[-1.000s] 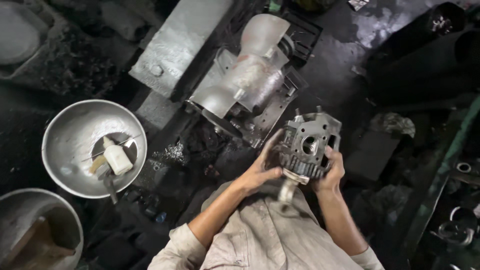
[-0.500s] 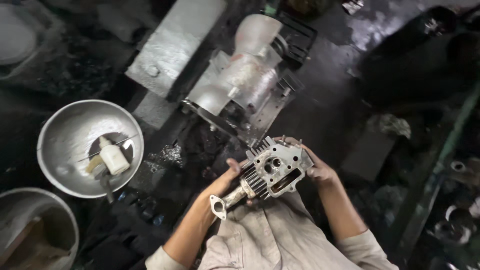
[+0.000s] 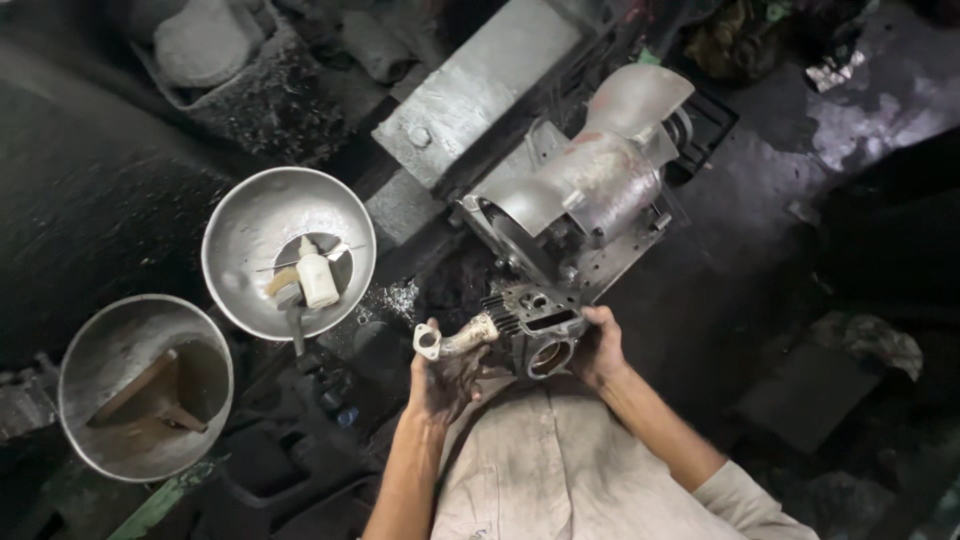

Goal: The person holds a metal engine block and repeatedly presses its surfaces against a rotating bench grinder wheel. The person rotates and repositions the block to grind different edges and faces, then briefly inspects the surfaces before continuing.

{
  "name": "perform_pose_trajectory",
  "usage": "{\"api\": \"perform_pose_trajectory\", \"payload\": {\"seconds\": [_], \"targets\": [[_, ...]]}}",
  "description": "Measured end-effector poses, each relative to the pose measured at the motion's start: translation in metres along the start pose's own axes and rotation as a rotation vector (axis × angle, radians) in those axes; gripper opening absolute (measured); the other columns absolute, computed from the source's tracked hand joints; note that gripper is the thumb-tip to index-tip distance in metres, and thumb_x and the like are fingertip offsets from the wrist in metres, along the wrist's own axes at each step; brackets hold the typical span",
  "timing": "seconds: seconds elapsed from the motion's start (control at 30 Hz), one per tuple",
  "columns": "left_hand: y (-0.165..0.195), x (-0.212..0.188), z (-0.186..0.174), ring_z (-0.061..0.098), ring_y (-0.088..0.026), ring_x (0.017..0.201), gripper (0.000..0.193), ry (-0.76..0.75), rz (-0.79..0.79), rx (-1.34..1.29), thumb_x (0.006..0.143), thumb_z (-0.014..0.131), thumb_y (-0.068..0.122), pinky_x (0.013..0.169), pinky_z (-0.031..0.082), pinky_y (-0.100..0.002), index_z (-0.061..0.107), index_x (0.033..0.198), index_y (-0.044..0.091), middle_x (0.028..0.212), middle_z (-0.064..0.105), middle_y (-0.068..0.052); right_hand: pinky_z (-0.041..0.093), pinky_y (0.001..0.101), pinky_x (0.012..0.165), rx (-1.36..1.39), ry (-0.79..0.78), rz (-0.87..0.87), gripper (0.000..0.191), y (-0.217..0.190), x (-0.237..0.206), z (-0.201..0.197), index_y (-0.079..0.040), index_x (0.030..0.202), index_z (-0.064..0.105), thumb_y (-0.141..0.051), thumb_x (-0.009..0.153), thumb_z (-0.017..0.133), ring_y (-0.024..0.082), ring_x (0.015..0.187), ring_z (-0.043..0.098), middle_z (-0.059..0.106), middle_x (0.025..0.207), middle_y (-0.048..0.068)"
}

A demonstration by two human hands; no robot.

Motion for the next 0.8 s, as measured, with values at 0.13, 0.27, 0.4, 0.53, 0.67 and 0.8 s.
{"api": "perform_pose_trajectory", "payload": {"seconds": [0.13, 0.27, 0.4, 0.53, 0.67, 0.8], "targets": [[0.011, 0.017, 0.003, 0.072, -0.025, 0.084, 0.093, -0.064, 0.065, -0.006, 0.090, 0.040, 0.079, 0.049, 0.056, -0.030, 0.063, 0.143, 0.005, 0.125, 0.071, -0.014, 0.050, 0.0606, 0.097, 0.000, 0.020, -0.051, 0.075, -0.013, -0.001, 0.011, -0.003, 0.129, 0.062, -0.054, 0.074, 0.058, 0.038, 0.113, 0.064, 0.069, 0.124, 0.017], [0.003, 0.047, -0.010, 0.072, -0.024, 0.078, 0.095, 0.029, -0.012, 0.082, 0.087, 0.038, 0.085, 0.045, 0.050, -0.025, 0.066, 0.133, 0.007, 0.117, 0.073, -0.013, 0.049, 0.0533, 0.104, 0.097, 0.127, -0.143, 0.069, -0.023, 0.002, -0.015, 0.001, 0.126, 0.062, -0.051, 0.080, 0.058, 0.036, 0.114, 0.064, 0.069, 0.123, 0.018], [-0.003, 0.066, -0.002, 0.070, -0.020, 0.076, 0.100, -0.023, 0.021, 0.141, 0.087, 0.034, 0.089, 0.046, 0.048, -0.025, 0.068, 0.132, 0.006, 0.115, 0.076, -0.014, 0.047, 0.0471, 0.108, 0.125, 0.118, -0.252, 0.062, -0.033, 0.000, -0.036, 0.002, 0.127, 0.062, -0.042, 0.083, 0.059, 0.033, 0.117, 0.064, 0.069, 0.124, 0.017], [-0.015, 0.078, 0.030, 0.071, -0.023, 0.090, 0.104, -0.160, 0.001, 0.053, 0.094, 0.031, 0.090, 0.067, 0.056, -0.029, 0.067, 0.132, 0.001, 0.118, 0.070, -0.019, 0.046, 0.0464, 0.111, 0.125, 0.223, -0.315, 0.060, -0.045, -0.018, -0.053, 0.001, 0.130, 0.060, -0.037, 0.083, 0.061, 0.032, 0.119, 0.063, 0.068, 0.125, 0.016], [-0.045, 0.071, 0.069, 0.069, -0.030, 0.100, 0.102, -0.235, -0.176, 0.054, 0.087, 0.030, 0.089, 0.069, 0.057, -0.035, 0.057, 0.141, 0.007, 0.135, 0.064, -0.015, 0.046, 0.0505, 0.109, 0.085, 0.078, -0.431, 0.084, -0.077, -0.064, -0.038, 0.000, 0.140, 0.053, -0.033, 0.066, 0.072, 0.035, 0.120, 0.064, 0.066, 0.130, 0.017], [-0.062, 0.053, 0.102, 0.062, -0.036, 0.122, 0.106, -0.380, -0.269, 0.077, 0.081, 0.035, 0.089, 0.091, 0.054, -0.048, 0.040, 0.153, 0.012, 0.144, 0.057, -0.016, 0.044, 0.0508, 0.115, -0.184, -0.153, -0.799, 0.103, -0.124, -0.142, -0.009, 0.001, 0.154, 0.036, -0.031, 0.069, 0.084, 0.035, 0.135, 0.055, 0.052, 0.147, 0.021]]}}
Point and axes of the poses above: each hand's wrist, its own x-axis towards the middle knuckle, its own z-axis out of the palm, y = z × x, the point moved 10 cm from there along x, towards the middle knuckle
